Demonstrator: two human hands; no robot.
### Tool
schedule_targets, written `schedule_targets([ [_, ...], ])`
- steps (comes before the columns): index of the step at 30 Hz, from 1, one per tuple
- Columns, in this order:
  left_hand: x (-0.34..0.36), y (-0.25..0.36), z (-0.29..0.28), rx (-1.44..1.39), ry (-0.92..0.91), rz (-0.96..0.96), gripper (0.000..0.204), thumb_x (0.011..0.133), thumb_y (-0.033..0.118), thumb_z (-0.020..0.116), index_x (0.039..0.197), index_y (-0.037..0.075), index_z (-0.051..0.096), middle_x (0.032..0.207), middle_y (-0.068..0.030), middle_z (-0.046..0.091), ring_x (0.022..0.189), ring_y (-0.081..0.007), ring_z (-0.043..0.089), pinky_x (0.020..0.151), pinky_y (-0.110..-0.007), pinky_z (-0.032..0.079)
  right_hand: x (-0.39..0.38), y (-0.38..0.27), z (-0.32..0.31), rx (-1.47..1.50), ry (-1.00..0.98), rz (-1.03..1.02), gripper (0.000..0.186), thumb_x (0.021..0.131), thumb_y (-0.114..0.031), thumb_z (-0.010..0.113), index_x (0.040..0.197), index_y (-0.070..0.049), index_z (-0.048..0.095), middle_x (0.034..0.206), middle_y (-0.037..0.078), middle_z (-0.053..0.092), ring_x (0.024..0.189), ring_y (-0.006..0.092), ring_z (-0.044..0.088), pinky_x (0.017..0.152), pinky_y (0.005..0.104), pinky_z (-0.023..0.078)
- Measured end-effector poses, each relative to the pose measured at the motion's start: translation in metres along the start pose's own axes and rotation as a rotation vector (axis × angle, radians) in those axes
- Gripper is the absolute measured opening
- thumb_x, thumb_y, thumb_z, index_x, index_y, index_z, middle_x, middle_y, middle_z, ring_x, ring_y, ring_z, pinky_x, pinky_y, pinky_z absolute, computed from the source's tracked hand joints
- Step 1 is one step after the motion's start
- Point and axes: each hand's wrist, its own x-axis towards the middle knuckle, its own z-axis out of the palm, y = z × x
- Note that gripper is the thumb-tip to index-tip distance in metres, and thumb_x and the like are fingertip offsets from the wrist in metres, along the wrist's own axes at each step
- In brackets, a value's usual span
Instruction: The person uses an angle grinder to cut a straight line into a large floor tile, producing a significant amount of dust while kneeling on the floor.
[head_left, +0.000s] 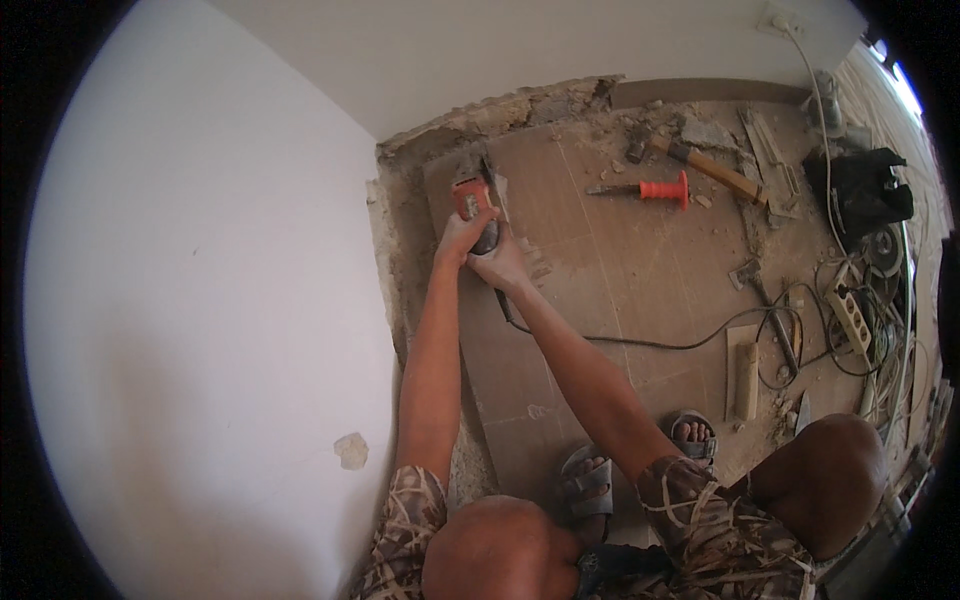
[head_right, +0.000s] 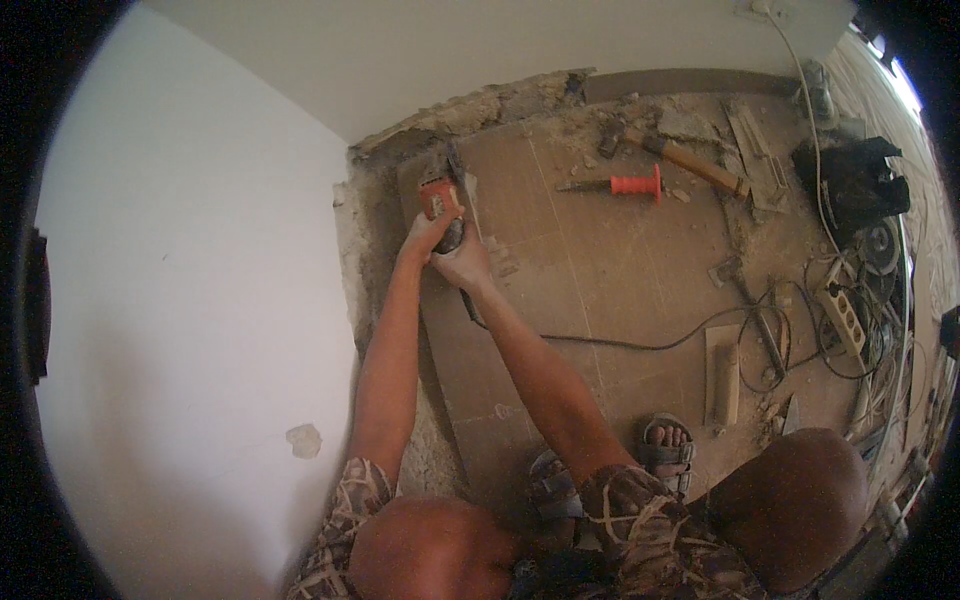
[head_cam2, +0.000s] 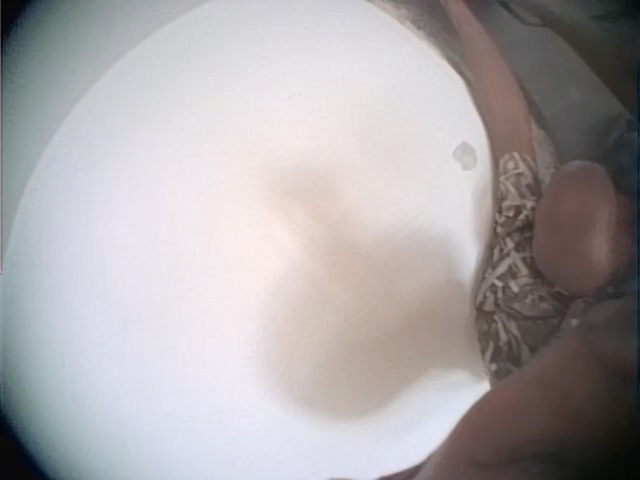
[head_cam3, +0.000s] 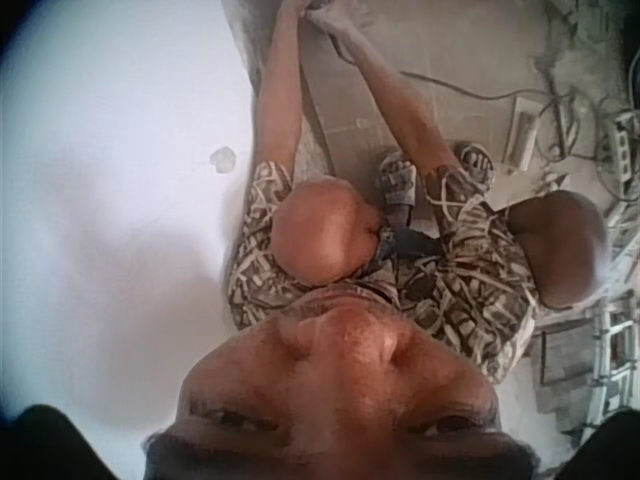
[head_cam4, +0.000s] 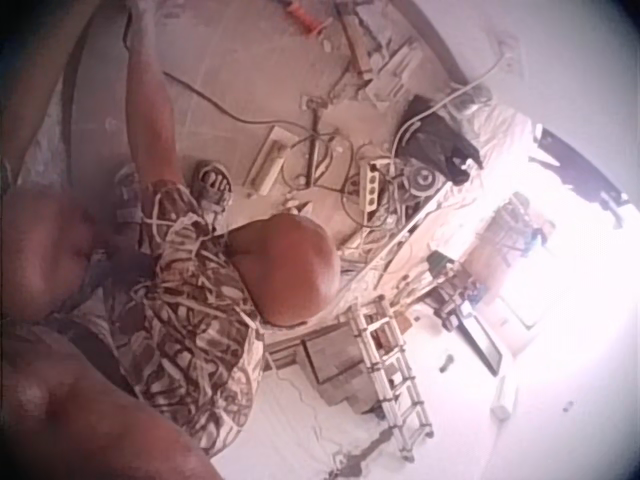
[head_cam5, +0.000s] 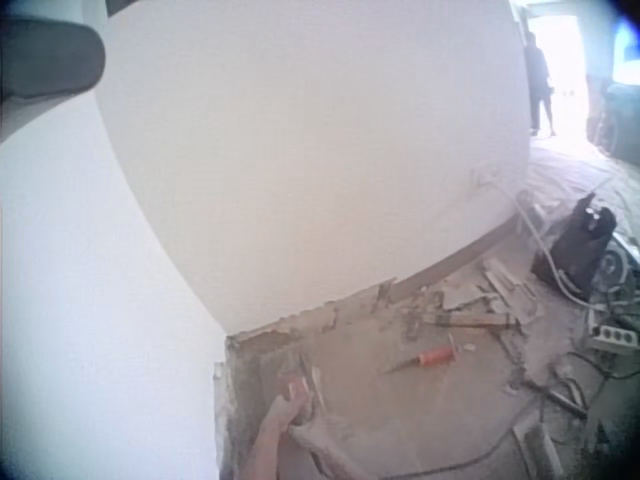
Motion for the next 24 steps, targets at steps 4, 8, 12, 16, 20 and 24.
schedule_targets([
  [4, -0.003, 0.006, 0.001, 0.014, 0.003, -0.016, 0.047, 0.075, 0.033, 0.078, 0.107, 0.002, 0.063, 0.096, -0.0049, 0.065, 0.086, -0.0149, 0.062, 0.076, -0.031, 0.049, 0.002, 0.004, 0.002, 0.04, 0.037, -0.02, 0.098, 0.06, -0.041, 0.08, 0.138, -0.001, 0.036, 0.124, 0.023, 0.058, 0.115, 0.0356, 0.058, 0.094, 0.0406, 0.047],
  [8, -0.006, 0.005, 0.007, 0.0, 0.006, -0.008, 0.045, 0.075, 0.032, 0.078, 0.106, 0.003, 0.063, 0.096, -0.0044, 0.065, 0.085, -0.0146, 0.062, 0.076, -0.031, 0.049, 0.002, 0.009, 0.001, 0.065, 0.05, -0.025, 0.096, 0.059, -0.04, 0.081, 0.136, 0.001, 0.039, 0.123, 0.024, 0.059, 0.116, 0.0358, 0.058, 0.094, 0.0409, 0.047],
  [12, -0.001, -0.003, -0.001, -0.033, 0.013, 0.032, 0.045, 0.074, 0.033, 0.078, 0.104, 0.002, 0.064, 0.096, -0.0042, 0.065, 0.085, -0.0143, 0.062, 0.075, -0.031, 0.049, -0.001, 0.001, 0.006, 0.129, 0.034, -0.034, 0.098, 0.06, -0.037, 0.082, 0.138, 0.0, 0.036, 0.124, 0.02, 0.058, 0.116, 0.0316, 0.058, 0.095, 0.0385, 0.046],
  [16, 0.0, 0.001, 0.001, 0.015, 0.014, -0.009, 0.047, 0.073, 0.035, 0.079, 0.104, 0.002, 0.064, 0.096, -0.0044, 0.065, 0.085, -0.0143, 0.062, 0.075, -0.031, 0.049, 0.005, 0.005, 0.007, 0.131, 0.03, -0.01, 0.094, 0.059, -0.033, 0.083, 0.136, 0.001, 0.039, 0.123, 0.019, 0.058, 0.115, 0.0299, 0.058, 0.095, 0.0381, 0.045],
  [20, 0.0, 0.001, 0.007, 0.003, 0.015, -0.033, 0.051, 0.071, 0.036, 0.079, 0.105, 0.001, 0.064, 0.097, -0.0061, 0.065, 0.085, -0.0154, 0.062, 0.075, -0.031, 0.049, 0.008, 0.017, 0.006, 0.208, 0.046, -0.057, 0.094, 0.061, -0.031, 0.083, 0.136, 0.0, 0.038, 0.124, 0.018, 0.058, 0.116, 0.0297, 0.057, 0.096, 0.0376, 0.045],
  [24, 0.005, -0.004, -0.004, 0.019, 0.051, -0.013, 0.056, 0.07, 0.037, 0.079, 0.108, -0.001, 0.063, 0.1, -0.0085, 0.065, 0.087, -0.0169, 0.062, 0.077, -0.032, 0.049, 0.008, 0.01, 0.011, 0.147, 0.004, -0.036, 0.096, 0.061, -0.031, 0.083, 0.139, 0.0, 0.036, 0.127, 0.019, 0.056, 0.118, 0.0296, 0.056, 0.097, 0.0373, 0.044],
])
